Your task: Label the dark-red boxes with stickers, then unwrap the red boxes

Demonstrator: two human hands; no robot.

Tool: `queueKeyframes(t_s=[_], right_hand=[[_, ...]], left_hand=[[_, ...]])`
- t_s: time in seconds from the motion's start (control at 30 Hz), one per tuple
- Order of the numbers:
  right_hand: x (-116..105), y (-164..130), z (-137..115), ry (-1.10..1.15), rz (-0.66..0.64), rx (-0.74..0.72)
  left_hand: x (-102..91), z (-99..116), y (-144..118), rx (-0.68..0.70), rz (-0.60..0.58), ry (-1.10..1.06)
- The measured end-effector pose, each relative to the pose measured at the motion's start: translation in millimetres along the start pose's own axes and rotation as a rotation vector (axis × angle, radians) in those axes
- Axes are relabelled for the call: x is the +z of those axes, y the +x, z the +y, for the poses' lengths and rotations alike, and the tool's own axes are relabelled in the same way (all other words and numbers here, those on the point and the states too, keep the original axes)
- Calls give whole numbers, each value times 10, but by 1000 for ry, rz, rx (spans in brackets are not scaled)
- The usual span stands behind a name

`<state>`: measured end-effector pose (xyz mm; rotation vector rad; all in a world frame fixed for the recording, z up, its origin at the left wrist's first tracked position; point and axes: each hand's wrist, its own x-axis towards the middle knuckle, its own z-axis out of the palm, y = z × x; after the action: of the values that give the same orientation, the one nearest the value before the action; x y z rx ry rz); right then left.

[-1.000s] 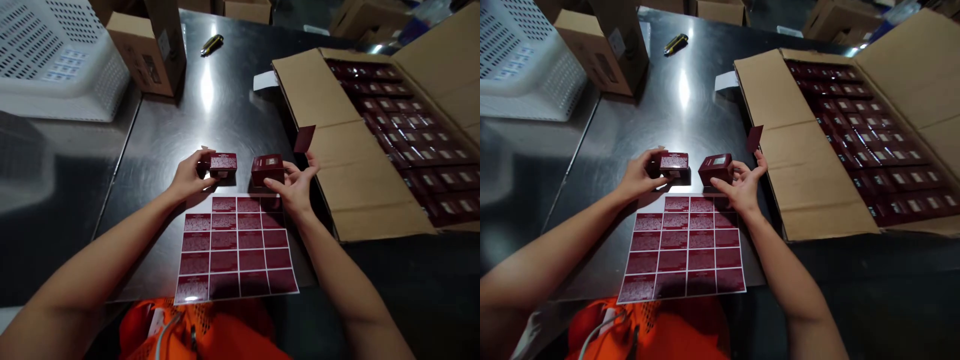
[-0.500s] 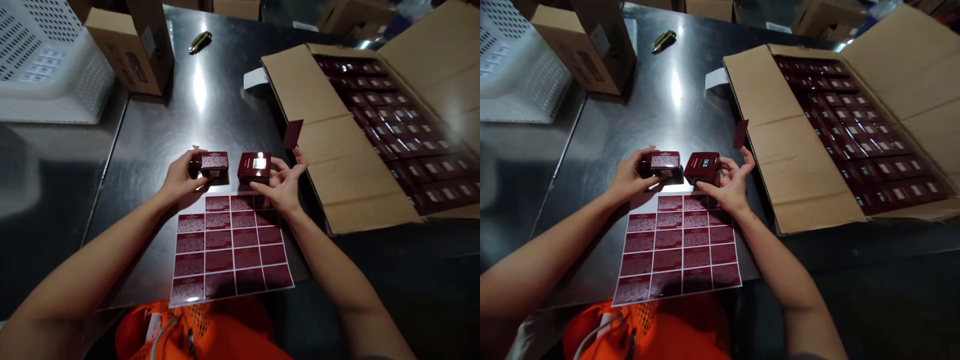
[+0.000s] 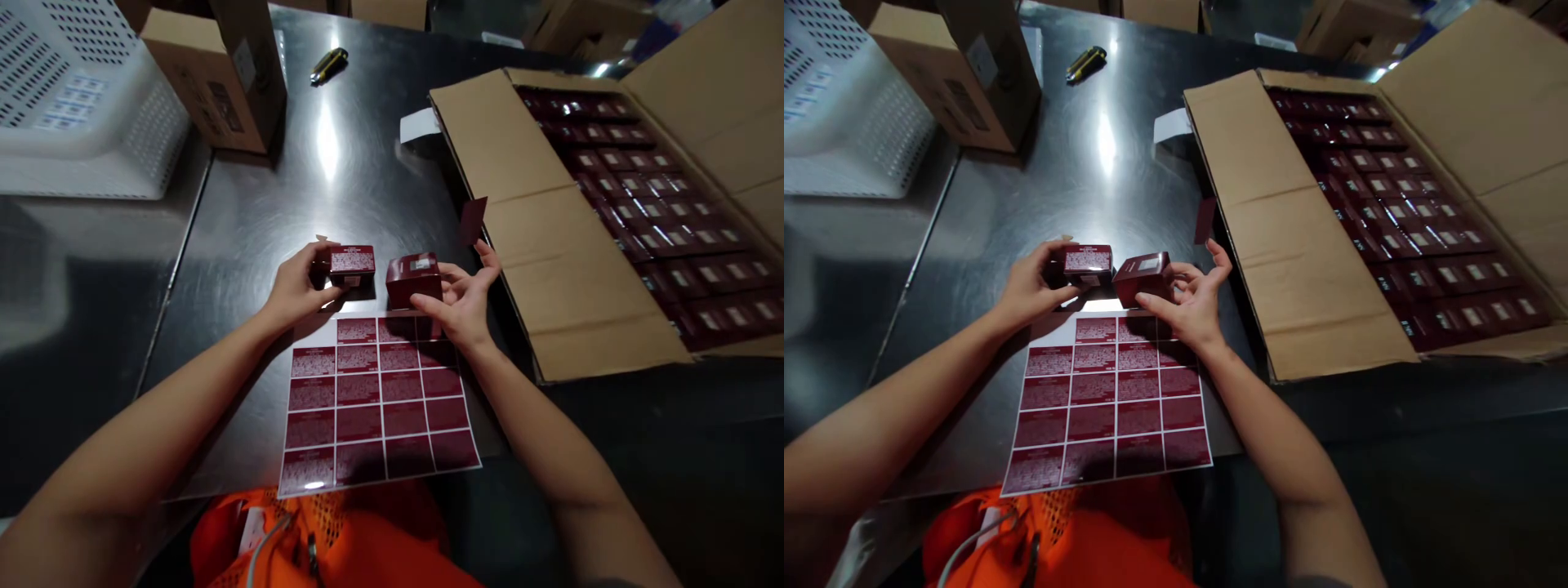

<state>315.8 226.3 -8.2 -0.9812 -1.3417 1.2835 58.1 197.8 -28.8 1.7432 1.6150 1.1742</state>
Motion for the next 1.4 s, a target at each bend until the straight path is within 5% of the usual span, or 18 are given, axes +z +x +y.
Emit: queueKeyframes(t_s=[0.5,0.7,0.8,1.0,1.13,1.27,1.4], right_hand=[[-57,12,-29,-82,-12,83],[-11,-18,-57,41,29,126],[55,-132,-88,82,-24,154],[157,-361,-132,79,-224,158],[68,-252,-150,86,-117,13],[-49,-63,-146,51,51,-81],[-76,-4,-128,51,54,-1]], left_hand=[[-14,1,6,27,-26,6],[-52,277,-158,462,324,355],[47,559,-373,557,268,388],[276,721,-626,364,96,202],[261,668,-571,349,38,78],[248,642,-475,-13,-86,-161],[249,622,-406,-348,-194,-411]])
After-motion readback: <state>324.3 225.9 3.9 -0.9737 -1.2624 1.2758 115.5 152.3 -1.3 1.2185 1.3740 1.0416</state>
